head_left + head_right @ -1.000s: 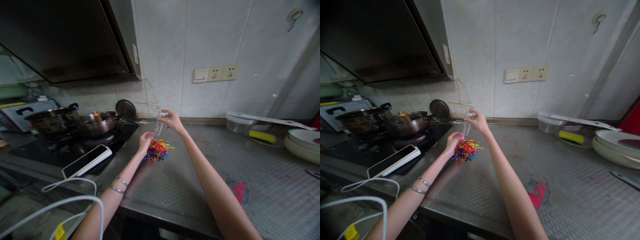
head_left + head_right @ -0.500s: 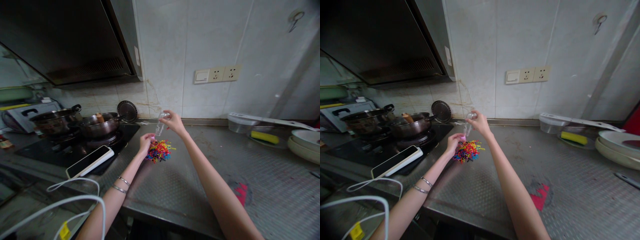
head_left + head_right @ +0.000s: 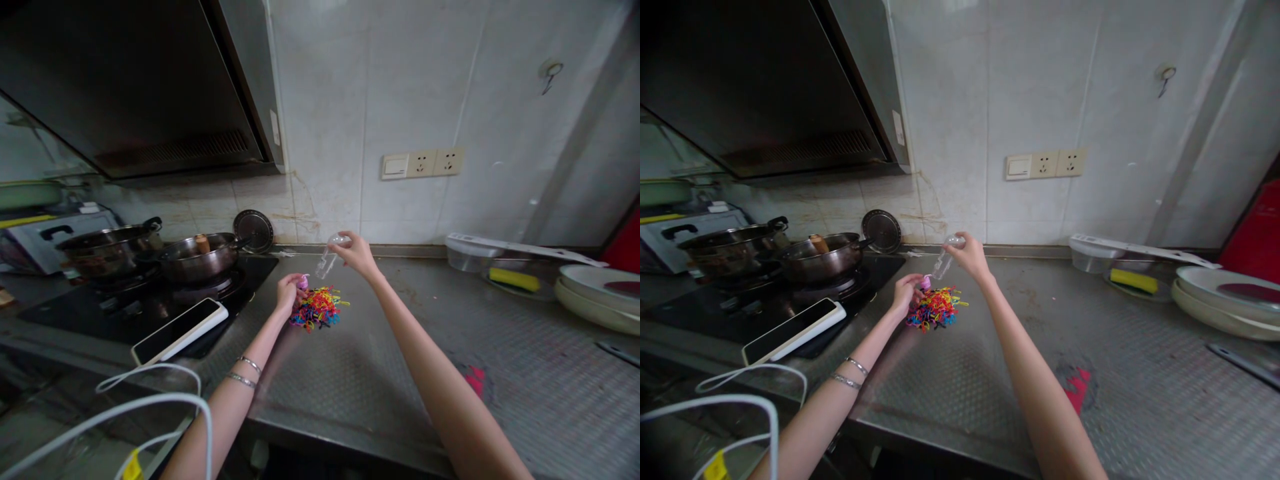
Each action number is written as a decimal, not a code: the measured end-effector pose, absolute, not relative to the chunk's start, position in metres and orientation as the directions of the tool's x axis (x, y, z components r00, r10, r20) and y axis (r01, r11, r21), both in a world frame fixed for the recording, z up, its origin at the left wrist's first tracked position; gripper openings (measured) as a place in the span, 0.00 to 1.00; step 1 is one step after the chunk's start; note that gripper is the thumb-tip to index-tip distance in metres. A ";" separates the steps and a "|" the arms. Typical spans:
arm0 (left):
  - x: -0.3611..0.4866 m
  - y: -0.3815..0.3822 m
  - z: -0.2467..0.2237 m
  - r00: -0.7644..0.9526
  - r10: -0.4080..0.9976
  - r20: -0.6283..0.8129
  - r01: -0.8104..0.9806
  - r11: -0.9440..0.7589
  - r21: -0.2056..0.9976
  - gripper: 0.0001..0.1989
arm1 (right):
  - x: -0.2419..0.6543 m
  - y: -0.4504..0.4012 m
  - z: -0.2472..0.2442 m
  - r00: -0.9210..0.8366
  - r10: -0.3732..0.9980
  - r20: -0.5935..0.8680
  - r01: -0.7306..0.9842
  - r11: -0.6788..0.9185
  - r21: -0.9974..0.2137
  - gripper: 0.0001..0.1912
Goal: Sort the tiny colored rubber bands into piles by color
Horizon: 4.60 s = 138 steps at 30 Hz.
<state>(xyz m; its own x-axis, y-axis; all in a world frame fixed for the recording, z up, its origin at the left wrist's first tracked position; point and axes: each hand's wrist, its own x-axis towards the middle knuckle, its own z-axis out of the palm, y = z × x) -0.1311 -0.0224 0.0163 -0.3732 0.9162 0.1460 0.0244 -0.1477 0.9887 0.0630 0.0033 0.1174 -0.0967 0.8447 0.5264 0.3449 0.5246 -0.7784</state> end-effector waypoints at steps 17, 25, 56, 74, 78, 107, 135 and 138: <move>-0.121 -0.029 0.017 -0.155 0.962 0.224 0.111 -0.208 0.972 0.17 | 0.100 -0.029 0.045 0.080 0.992 0.101 -0.252 0.119 -0.960 0.27; -0.122 -0.029 0.019 0.047 0.906 0.421 0.545 -0.376 0.749 0.17 | 0.110 -0.034 0.042 0.157 0.982 0.104 -0.315 0.150 -0.937 0.28; -0.147 -0.033 0.068 0.153 0.945 0.289 0.547 -0.325 0.771 0.10 | 0.109 -0.039 0.046 0.117 0.990 0.084 -0.369 0.122 -0.922 0.25; -0.180 -0.044 0.072 0.428 0.901 0.074 0.812 -0.420 0.405 0.25 | 0.106 -0.041 0.047 0.091 0.993 0.079 -0.414 0.110 -0.904 0.25; -0.148 -0.048 0.055 0.561 0.821 0.106 0.761 -0.562 0.324 0.22 | 0.105 -0.043 0.048 0.079 0.994 0.073 -0.401 0.099 -0.911 0.25; -0.128 -0.010 0.039 0.385 0.872 0.302 0.705 -0.489 0.514 0.16 | 0.108 -0.042 0.049 0.080 0.994 0.080 -0.402 0.106 -0.910 0.23; -0.160 0.025 0.023 -0.079 0.892 0.445 0.734 -0.250 0.632 0.15 | 0.104 -0.039 0.042 0.088 0.994 0.060 -0.416 0.091 -0.905 0.23; -0.161 0.032 0.017 -0.094 0.905 0.414 0.843 -0.149 0.517 0.20 | 0.103 -0.038 0.041 0.130 0.991 0.016 -0.403 0.068 -0.913 0.23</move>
